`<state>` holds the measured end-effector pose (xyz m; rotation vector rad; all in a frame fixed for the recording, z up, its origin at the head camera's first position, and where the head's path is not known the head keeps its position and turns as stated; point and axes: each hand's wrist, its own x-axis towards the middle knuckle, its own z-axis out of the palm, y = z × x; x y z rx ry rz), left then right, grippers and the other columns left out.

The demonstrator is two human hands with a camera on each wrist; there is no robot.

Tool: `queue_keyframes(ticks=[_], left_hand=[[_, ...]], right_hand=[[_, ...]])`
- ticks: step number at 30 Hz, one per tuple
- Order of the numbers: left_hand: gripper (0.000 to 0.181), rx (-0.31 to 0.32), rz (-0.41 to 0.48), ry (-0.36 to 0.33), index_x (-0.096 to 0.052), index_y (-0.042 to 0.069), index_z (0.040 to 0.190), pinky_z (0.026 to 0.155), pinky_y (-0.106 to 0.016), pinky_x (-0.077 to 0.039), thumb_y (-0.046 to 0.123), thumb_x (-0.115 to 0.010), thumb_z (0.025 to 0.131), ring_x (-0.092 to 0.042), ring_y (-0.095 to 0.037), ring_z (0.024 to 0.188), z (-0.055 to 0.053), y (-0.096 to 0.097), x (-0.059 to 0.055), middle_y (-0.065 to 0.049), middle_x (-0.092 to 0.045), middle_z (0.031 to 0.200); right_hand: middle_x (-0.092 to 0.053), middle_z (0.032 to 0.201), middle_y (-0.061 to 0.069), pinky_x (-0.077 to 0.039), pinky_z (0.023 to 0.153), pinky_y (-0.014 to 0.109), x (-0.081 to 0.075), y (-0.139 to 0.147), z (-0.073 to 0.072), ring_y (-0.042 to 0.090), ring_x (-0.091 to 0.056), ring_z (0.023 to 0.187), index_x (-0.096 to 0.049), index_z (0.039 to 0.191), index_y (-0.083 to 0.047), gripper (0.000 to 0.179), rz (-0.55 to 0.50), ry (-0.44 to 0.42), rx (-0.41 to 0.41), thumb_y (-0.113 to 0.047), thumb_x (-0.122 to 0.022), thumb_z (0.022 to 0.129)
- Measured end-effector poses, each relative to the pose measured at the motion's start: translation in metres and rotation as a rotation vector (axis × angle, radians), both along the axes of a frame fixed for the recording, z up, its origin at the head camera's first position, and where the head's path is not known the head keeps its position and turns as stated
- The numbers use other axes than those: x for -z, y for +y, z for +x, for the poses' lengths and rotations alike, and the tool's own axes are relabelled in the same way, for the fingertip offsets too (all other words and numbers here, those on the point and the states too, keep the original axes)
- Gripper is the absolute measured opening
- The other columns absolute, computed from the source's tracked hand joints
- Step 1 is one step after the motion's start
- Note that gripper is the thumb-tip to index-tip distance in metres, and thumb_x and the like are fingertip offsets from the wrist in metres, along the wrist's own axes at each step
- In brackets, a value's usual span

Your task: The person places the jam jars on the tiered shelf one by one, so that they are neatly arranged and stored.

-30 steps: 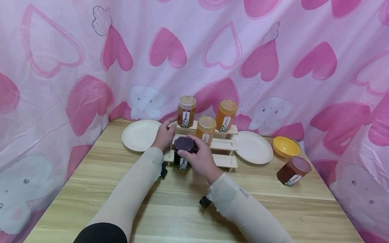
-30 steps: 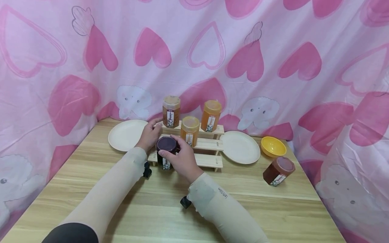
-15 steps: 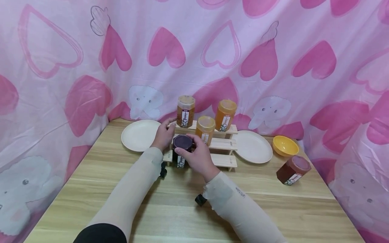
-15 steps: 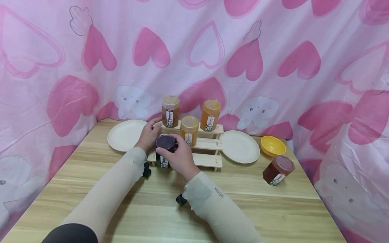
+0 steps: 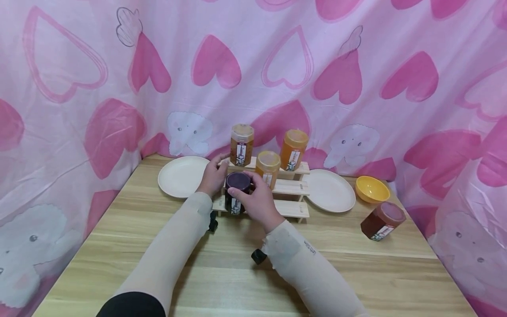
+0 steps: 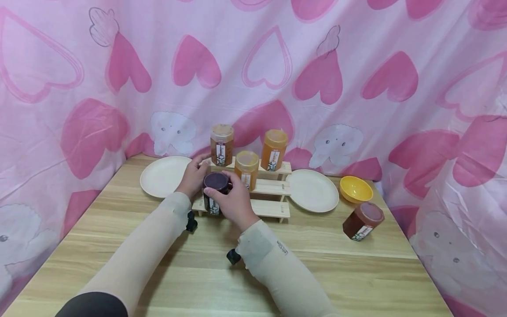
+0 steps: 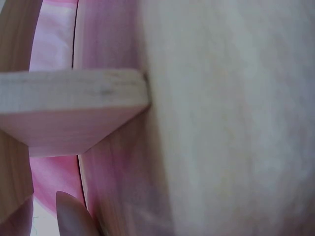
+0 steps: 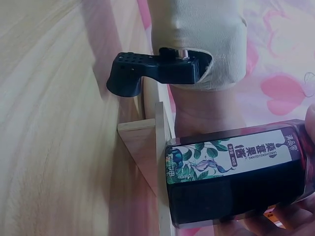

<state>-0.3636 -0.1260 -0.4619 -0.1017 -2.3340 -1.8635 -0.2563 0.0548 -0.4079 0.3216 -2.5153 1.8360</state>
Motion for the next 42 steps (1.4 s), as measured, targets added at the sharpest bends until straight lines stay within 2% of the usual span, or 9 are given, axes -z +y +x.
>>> queue_keyframes(ticks=[13,19,23,25,29,35,42], left_hand=[[0.044,0.006,0.017,0.001,-0.057,0.026,0.152,0.118,-0.053,-0.040,0.039,-0.048,0.110,-0.055,-0.029,0.138,0.002,0.003,-0.006,-0.003,-0.050,0.161],[0.044,0.009,0.024,0.014,-0.057,0.024,0.152,0.117,-0.053,-0.042,0.037,-0.049,0.111,-0.057,-0.030,0.135,0.002,0.003,-0.007,-0.004,-0.051,0.160],[0.042,0.000,0.014,0.014,-0.059,0.025,0.150,0.114,-0.053,-0.044,0.037,-0.049,0.111,-0.059,-0.030,0.130,0.002,0.002,-0.006,-0.005,-0.053,0.157],[0.042,-0.001,0.008,0.014,-0.058,0.024,0.150,0.114,-0.053,-0.043,0.036,-0.049,0.111,-0.059,-0.030,0.128,0.003,0.002,-0.005,-0.005,-0.053,0.157],[0.043,-0.005,0.001,0.016,-0.058,0.024,0.151,0.116,-0.053,-0.042,0.036,-0.049,0.111,-0.058,-0.030,0.130,0.003,0.002,-0.005,-0.005,-0.052,0.158],[0.042,-0.008,0.007,0.010,-0.057,0.023,0.152,0.116,-0.054,-0.042,0.035,-0.048,0.112,-0.057,-0.031,0.132,0.004,0.002,-0.004,-0.006,-0.050,0.160],[0.044,-0.007,-0.002,0.009,-0.056,0.023,0.153,0.119,-0.052,-0.040,0.036,-0.048,0.111,-0.055,-0.031,0.138,0.004,0.001,-0.004,-0.005,-0.049,0.162]], right_hand=[[-0.063,0.144,0.009,-0.055,0.105,0.045,0.001,0.001,-0.002,0.026,-0.065,0.127,-0.053,0.153,-0.011,0.076,0.004,0.030,0.015,-0.032,-0.088,0.089],[-0.062,0.147,0.005,-0.052,0.109,0.044,0.002,0.005,-0.001,0.023,-0.062,0.131,-0.052,0.155,-0.022,0.074,0.028,0.042,-0.015,-0.030,-0.087,0.090],[-0.060,0.151,0.003,-0.051,0.111,0.044,0.005,0.012,0.004,0.022,-0.060,0.135,-0.053,0.155,-0.028,0.071,0.038,0.018,-0.040,-0.028,-0.085,0.092],[-0.059,0.152,0.004,-0.052,0.109,0.045,0.006,0.018,0.008,0.024,-0.060,0.136,-0.052,0.156,-0.028,0.072,0.031,-0.008,-0.048,-0.028,-0.085,0.092],[-0.061,0.149,0.009,-0.054,0.107,0.046,0.008,0.033,0.018,0.029,-0.061,0.135,-0.051,0.157,-0.020,0.073,0.025,-0.042,-0.064,-0.029,-0.084,0.092],[-0.064,0.147,0.009,-0.053,0.108,0.047,0.009,0.065,0.029,0.031,-0.063,0.133,-0.059,0.150,-0.012,0.060,0.030,-0.092,-0.110,-0.029,-0.079,0.096],[-0.064,0.143,0.020,-0.054,0.106,0.044,0.003,0.109,0.039,0.032,-0.062,0.131,-0.062,0.144,-0.005,0.047,0.056,-0.096,-0.151,-0.019,-0.073,0.101]])
